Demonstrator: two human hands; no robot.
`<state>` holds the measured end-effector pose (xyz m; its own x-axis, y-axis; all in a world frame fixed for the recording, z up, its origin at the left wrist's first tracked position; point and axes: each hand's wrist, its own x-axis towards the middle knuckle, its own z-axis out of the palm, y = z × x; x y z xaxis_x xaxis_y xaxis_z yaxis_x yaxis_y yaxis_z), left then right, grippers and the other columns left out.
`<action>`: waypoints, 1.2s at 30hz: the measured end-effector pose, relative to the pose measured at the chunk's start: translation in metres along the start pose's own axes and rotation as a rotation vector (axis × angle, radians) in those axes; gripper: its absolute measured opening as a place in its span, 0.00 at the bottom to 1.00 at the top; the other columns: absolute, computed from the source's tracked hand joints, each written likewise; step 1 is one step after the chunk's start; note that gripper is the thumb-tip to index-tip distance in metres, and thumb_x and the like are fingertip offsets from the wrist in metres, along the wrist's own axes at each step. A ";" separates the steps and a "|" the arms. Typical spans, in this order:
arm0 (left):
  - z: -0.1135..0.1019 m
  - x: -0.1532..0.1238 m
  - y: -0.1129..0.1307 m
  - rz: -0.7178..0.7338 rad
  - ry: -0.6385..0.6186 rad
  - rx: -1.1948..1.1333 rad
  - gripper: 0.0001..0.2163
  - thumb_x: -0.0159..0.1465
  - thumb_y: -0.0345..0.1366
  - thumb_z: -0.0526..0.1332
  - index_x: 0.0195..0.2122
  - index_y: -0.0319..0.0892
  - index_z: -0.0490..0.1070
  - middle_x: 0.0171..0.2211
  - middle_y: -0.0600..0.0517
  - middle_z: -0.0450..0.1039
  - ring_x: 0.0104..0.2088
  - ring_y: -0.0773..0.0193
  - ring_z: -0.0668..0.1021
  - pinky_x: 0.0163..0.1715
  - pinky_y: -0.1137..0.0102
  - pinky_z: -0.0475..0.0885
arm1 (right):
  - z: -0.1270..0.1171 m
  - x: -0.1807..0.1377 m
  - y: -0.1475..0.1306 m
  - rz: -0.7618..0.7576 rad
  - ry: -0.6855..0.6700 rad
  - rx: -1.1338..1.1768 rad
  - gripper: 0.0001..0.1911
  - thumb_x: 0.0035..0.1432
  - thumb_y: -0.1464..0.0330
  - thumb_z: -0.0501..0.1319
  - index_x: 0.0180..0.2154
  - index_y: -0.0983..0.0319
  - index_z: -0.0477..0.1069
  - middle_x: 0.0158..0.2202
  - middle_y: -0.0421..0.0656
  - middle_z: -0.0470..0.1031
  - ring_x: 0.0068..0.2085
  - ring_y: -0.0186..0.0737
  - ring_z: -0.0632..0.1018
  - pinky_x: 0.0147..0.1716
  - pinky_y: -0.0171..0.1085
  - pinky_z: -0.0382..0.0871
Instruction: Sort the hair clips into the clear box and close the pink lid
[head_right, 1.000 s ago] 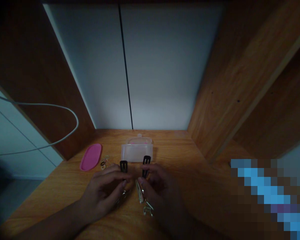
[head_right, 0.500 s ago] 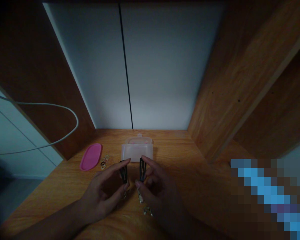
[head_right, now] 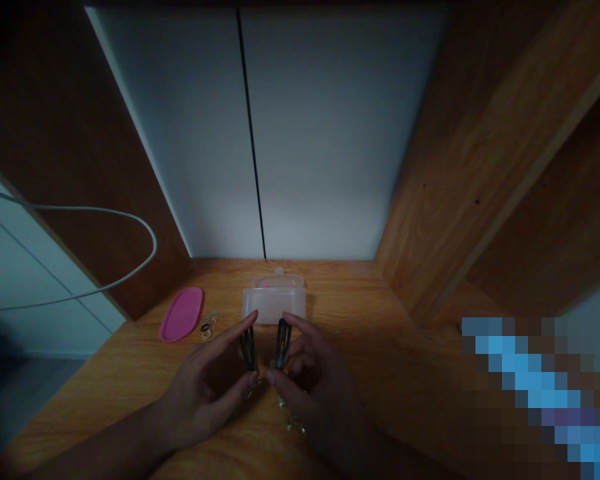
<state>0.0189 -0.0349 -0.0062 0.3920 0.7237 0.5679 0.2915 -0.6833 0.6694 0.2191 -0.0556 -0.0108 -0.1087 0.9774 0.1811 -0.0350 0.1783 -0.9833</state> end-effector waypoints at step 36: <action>0.006 0.000 -0.007 -0.069 0.078 -0.041 0.25 0.62 0.28 0.64 0.57 0.52 0.59 0.41 0.54 0.76 0.40 0.64 0.79 0.43 0.69 0.75 | 0.000 0.000 0.006 0.090 0.026 0.078 0.15 0.58 0.56 0.67 0.32 0.61 0.72 0.27 0.41 0.75 0.25 0.32 0.71 0.25 0.32 0.66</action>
<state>0.0219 -0.0305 -0.0137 0.3029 0.7755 0.5540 0.2786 -0.6280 0.7267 0.2188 -0.0542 -0.0168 -0.0892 0.9919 0.0906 -0.1032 0.0812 -0.9913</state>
